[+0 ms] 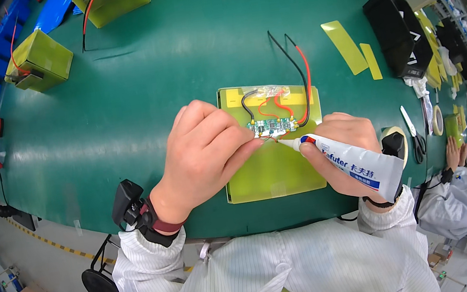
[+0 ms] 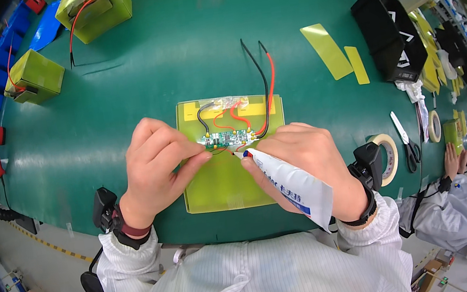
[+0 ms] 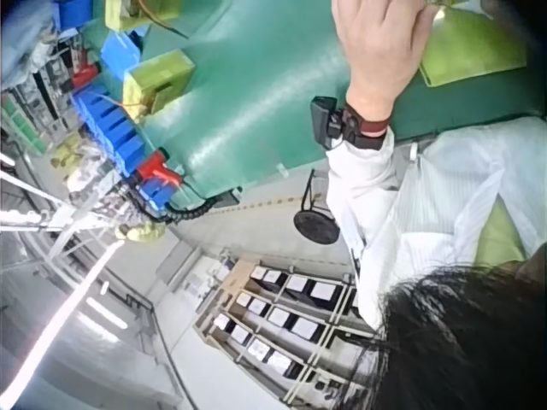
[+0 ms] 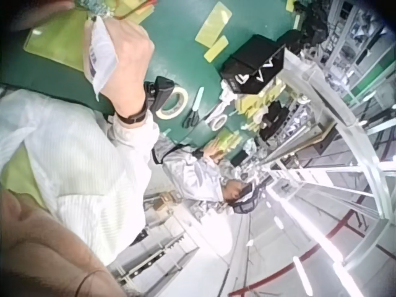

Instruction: The recorder is applying tape and glue/sealant to electronic components and wires on a large yellow battery pack.

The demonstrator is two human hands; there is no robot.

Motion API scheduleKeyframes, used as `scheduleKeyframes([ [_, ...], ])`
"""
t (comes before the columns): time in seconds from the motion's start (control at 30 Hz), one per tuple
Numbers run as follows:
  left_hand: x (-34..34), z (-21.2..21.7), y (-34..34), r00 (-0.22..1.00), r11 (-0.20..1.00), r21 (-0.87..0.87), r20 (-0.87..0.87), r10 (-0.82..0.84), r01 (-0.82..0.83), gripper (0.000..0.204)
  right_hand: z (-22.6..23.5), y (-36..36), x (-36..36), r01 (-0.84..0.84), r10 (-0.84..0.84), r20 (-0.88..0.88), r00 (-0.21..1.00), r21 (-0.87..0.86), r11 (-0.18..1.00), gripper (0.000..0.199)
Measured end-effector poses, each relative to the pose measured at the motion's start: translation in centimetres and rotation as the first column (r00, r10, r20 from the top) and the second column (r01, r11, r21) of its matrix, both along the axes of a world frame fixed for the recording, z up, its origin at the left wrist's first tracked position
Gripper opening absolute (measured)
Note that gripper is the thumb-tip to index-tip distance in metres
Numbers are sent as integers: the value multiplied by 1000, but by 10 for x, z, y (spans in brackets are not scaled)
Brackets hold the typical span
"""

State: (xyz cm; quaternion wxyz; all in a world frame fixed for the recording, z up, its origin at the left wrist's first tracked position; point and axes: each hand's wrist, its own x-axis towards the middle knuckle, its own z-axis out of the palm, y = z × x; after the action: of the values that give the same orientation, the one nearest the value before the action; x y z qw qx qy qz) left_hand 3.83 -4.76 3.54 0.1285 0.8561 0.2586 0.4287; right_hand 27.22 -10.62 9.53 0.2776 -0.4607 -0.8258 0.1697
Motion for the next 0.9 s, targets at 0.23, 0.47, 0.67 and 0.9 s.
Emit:
scheduleKeyframes([
  [0.23,0,3,0,1000,1000,-24,-20,-10,9,24,-2,3,6,-2,-1,-66,998,-45,999,8],
  [0.47,-2,3,-2,999,999,-30,-48,-13,12,23,-6,2,10,-6,0,-109,994,-59,998,12],
  [0.67,-2,1,-5,999,999,-43,-41,1,-3,20,-8,2,13,-11,7,-103,995,-33,999,9],
  [0.9,-3,2,-4,996,999,-51,-87,-1,-4,23,-12,3,18,-5,-3,-133,991,-63,998,9],
])
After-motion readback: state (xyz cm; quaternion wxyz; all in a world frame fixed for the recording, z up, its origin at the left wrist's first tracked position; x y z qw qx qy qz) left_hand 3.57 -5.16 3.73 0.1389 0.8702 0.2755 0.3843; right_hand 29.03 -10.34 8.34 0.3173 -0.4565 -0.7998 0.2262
